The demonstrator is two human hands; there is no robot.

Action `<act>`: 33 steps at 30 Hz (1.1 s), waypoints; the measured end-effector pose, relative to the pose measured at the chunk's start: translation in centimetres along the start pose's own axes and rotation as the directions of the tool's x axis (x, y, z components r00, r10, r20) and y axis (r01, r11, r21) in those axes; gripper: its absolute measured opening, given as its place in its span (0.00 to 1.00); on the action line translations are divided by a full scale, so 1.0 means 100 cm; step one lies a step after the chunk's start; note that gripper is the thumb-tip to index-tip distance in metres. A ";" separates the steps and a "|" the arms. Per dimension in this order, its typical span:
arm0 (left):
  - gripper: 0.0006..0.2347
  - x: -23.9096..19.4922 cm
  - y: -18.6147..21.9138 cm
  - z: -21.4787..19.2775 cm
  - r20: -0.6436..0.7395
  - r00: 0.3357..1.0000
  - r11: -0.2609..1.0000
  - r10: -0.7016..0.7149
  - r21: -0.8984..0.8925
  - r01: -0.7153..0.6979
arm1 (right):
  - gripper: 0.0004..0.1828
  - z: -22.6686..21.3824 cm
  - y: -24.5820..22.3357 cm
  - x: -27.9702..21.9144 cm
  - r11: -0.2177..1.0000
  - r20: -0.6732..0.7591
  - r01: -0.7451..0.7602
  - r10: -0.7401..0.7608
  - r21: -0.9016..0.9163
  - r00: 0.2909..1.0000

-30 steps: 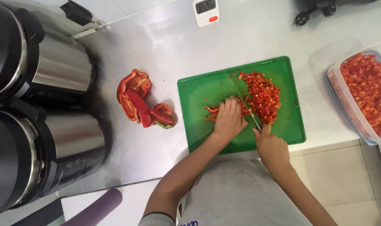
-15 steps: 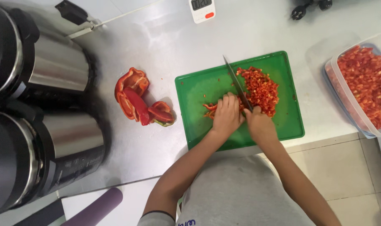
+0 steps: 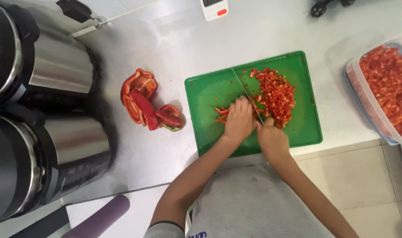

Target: The person dices red bell peppers on a green cutting board using a chef's knife. They hold the peppers with their left hand and chop with their right, accumulating a pile of diced pieces on the board.

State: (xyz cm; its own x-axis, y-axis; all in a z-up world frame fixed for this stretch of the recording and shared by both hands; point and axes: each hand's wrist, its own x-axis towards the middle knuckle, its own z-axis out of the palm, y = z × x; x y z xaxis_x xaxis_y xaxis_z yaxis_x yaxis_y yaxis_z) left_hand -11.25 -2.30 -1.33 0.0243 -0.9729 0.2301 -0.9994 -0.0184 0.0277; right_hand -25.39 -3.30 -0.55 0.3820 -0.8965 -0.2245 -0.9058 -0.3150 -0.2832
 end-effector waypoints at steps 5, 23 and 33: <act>0.26 0.003 0.001 -0.004 -0.047 0.999 0.996 -0.012 -0.090 0.008 | 0.23 -0.005 0.009 0.011 0.991 -0.056 0.059 -0.052 0.124 0.997; 0.30 0.005 0.006 -0.005 0.063 0.994 0.994 -0.086 -0.060 0.090 | 0.22 -0.035 0.048 -0.043 0.995 0.051 0.031 -0.026 -0.094 0.998; 0.29 0.004 0.009 0.000 0.047 0.995 0.995 -0.089 -0.047 0.091 | 0.22 -0.014 0.030 -0.007 1.000 -0.037 0.027 -0.028 -0.011 0.999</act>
State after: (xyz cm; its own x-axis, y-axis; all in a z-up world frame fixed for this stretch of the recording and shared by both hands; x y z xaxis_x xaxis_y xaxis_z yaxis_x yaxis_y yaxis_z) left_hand -12.09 -2.74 -1.19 0.1121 -0.9772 0.1802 -0.9908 -0.0962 0.0947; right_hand -28.61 -3.99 0.07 0.3998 -0.8984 -0.1816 -0.8969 -0.3427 -0.2794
